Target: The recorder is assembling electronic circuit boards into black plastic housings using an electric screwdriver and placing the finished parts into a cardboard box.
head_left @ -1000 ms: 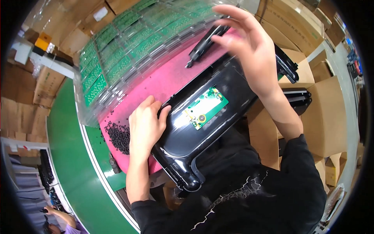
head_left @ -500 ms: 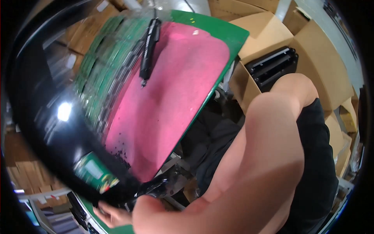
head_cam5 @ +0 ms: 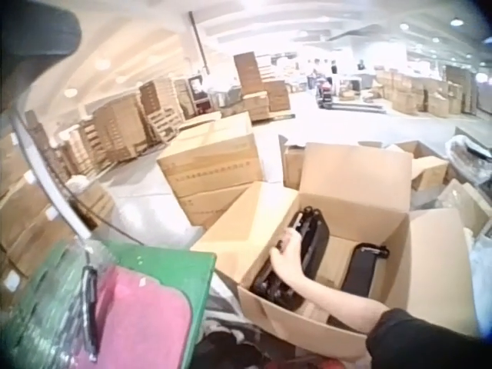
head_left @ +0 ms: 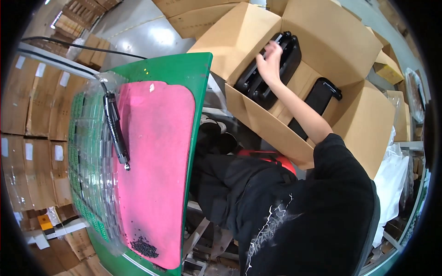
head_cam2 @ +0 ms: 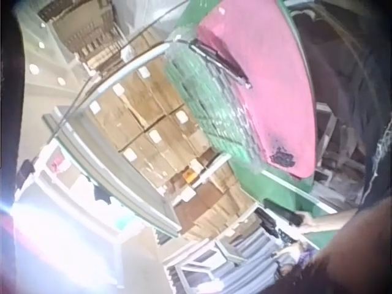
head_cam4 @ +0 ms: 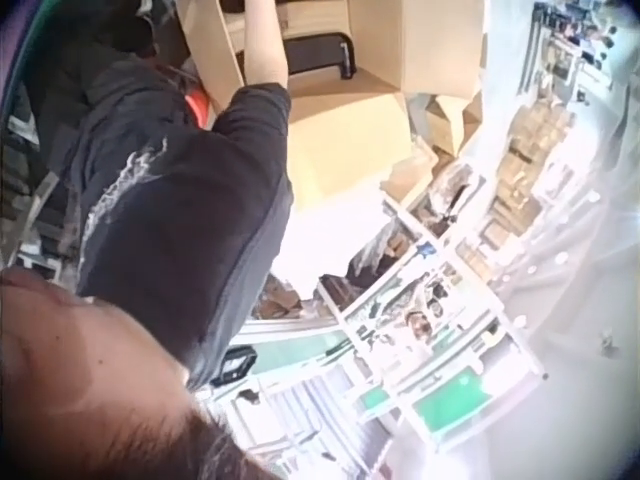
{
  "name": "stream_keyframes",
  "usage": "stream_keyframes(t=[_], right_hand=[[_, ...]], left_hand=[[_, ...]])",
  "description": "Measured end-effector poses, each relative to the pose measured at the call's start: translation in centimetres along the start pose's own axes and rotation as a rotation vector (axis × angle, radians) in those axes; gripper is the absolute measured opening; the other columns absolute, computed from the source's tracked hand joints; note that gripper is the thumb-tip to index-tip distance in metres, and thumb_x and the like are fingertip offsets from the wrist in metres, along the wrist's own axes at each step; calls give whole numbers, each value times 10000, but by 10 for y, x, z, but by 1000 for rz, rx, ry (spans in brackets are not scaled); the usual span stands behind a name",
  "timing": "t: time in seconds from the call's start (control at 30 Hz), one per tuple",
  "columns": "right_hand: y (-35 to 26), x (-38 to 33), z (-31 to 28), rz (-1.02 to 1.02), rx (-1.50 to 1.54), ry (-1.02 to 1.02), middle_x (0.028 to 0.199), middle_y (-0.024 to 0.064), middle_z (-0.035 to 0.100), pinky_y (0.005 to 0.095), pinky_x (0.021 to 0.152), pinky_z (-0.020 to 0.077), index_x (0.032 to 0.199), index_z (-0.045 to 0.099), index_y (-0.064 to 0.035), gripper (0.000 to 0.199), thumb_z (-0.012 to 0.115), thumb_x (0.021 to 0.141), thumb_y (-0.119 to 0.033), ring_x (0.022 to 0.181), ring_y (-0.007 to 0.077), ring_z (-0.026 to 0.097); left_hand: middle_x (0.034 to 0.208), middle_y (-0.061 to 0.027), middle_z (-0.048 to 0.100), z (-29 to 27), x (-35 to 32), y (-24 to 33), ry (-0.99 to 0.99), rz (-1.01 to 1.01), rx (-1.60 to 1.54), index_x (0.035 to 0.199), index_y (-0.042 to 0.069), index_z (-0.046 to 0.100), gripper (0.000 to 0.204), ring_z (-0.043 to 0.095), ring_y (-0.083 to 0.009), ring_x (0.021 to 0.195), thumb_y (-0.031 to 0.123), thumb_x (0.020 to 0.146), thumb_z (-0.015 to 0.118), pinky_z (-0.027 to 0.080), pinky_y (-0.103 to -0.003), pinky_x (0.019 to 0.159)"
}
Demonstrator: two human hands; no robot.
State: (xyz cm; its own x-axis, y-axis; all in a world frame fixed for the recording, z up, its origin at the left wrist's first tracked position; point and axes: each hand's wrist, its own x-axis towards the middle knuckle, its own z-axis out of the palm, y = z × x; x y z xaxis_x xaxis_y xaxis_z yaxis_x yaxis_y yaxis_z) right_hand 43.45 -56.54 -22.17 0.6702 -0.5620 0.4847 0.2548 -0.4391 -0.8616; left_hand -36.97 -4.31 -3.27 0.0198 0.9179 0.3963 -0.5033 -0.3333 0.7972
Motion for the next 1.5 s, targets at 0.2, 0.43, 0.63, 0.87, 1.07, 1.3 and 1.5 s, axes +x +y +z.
stream_keyframes(t=[0.2,0.43,0.63,0.87,1.07,1.3,1.5], right_hand=[[147,-108,-22,831,-605,-236,1511,306,351,459,1199,258,1439,356,99,971,773,760,-457,1434,429,311],[208,-126,-31,25,-698,-647,1473,324,362,529,1104,355,1400,400,62,866,764,798,-442,1366,477,355],[214,-116,-9,-17,-569,-1119,1416,262,474,482,1133,330,1435,393,23,847,695,844,-504,1341,403,422],[174,-70,-63,-11,-265,-652,1260,323,581,452,992,464,1329,444,116,640,660,970,-368,1149,383,590],[12,84,-71,-281,251,158,1169,335,638,437,933,523,1225,528,200,628,646,980,-366,1036,381,654],[-154,35,-45,-615,910,-153,1123,203,626,460,880,533,1109,577,32,469,603,976,-417,942,323,629],[-316,-138,-47,-1612,529,-1330,878,55,680,375,646,484,726,540,-144,191,666,595,-202,732,223,629]], left_hand=[[919,-144,648,-29,-27,5,-289,776,1220,1184,-17,608,243,635,-263,854,81,962,605,530,-345,807],[1296,-286,589,107,-49,-28,292,562,1744,1034,-97,664,232,576,-420,1184,26,837,667,486,-500,1000],[1295,-126,623,249,-52,-69,-46,55,857,1249,13,638,363,594,-218,1196,-28,903,538,509,-316,941],[984,-93,716,343,-41,-128,-747,115,897,1084,35,691,197,677,-188,916,67,919,588,528,-301,771],[920,-117,726,384,-26,-168,-1110,215,833,1038,21,667,166,710,-257,836,99,939,558,547,-364,727],[831,-120,735,368,-31,-186,-1120,70,677,1055,9,670,167,736,-207,799,75,941,567,570,-318,722],[978,-113,737,371,-38,-179,-952,-195,496,1154,5,650,223,703,-176,895,119,978,572,549,-332,829]])
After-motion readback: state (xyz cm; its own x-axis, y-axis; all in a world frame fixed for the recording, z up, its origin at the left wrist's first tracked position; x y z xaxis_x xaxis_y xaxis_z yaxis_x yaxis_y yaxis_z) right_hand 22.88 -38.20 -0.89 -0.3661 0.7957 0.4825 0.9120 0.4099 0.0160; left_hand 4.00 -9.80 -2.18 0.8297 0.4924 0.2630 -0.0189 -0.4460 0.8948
